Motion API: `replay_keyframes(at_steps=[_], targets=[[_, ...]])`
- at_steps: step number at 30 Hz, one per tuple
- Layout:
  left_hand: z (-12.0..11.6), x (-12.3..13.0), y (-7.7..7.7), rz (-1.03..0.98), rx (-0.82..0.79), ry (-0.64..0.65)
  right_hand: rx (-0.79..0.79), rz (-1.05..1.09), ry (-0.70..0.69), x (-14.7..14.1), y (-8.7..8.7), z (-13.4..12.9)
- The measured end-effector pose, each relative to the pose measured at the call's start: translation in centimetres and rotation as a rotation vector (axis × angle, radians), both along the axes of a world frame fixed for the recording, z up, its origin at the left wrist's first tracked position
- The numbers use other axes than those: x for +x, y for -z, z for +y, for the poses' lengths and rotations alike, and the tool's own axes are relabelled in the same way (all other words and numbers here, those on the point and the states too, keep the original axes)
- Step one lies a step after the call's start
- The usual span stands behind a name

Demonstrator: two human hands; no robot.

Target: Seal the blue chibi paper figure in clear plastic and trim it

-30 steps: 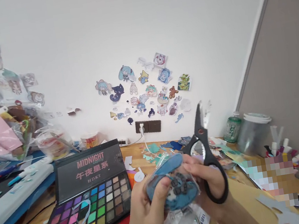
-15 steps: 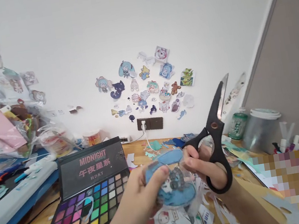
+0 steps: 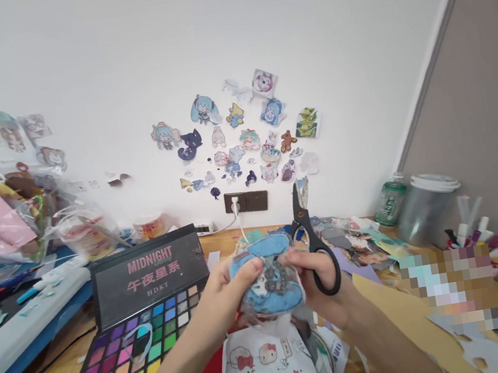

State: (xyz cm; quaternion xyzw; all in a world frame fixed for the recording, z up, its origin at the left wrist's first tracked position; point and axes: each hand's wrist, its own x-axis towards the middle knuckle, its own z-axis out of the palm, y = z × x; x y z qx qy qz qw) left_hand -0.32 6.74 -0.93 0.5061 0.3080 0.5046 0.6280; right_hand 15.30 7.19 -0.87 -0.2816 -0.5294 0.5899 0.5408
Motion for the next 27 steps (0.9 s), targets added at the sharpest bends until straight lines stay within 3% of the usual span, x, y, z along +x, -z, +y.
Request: replay_keyframes(at_steps=[4, 8, 10, 15, 19, 22, 25, 27], targets=[[0.0, -0.7, -0.3, -0.093, -0.130, 0.125, -0.249, 0.130, -0.283, 2.2, -0.8, 0.6], [-0.7, -0.3, 0.0, 0.040, -0.019, 0.269, -0.234, 0.082, -0.220, 3.9, -1.4, 0.6], [-1.2, -0.1, 0.2, 0.157, 0.119, 0.243, -0.264, 0.062, -0.177, 3.7, -1.1, 0.5], [-1.6, -0.7, 0.2, 0.481, 0.549, -0.054, -0.354, 0.066, -0.210, 1.0, 1.0, 0.4], [-0.9, -1.2, 0.5, 0.598, 1.086, -0.279, -0.336, 0.085, -0.182, 0.4, 1.3, 0.9], [-0.8, -0.8, 1.1, 0.682, 1.405, -0.334, -0.258, 0.094, -0.074, 1.6, 0.4, 1.3], [-1.2, 0.0, 1.6, 0.725, 1.555, -0.322, -0.157, 0.011, 0.031, 3.0, -0.3, 1.4], [-1.7, 0.3, 1.7, 0.717, 1.582, -0.298, -0.139, -0.035, 0.020, 3.3, -0.2, 1.5]])
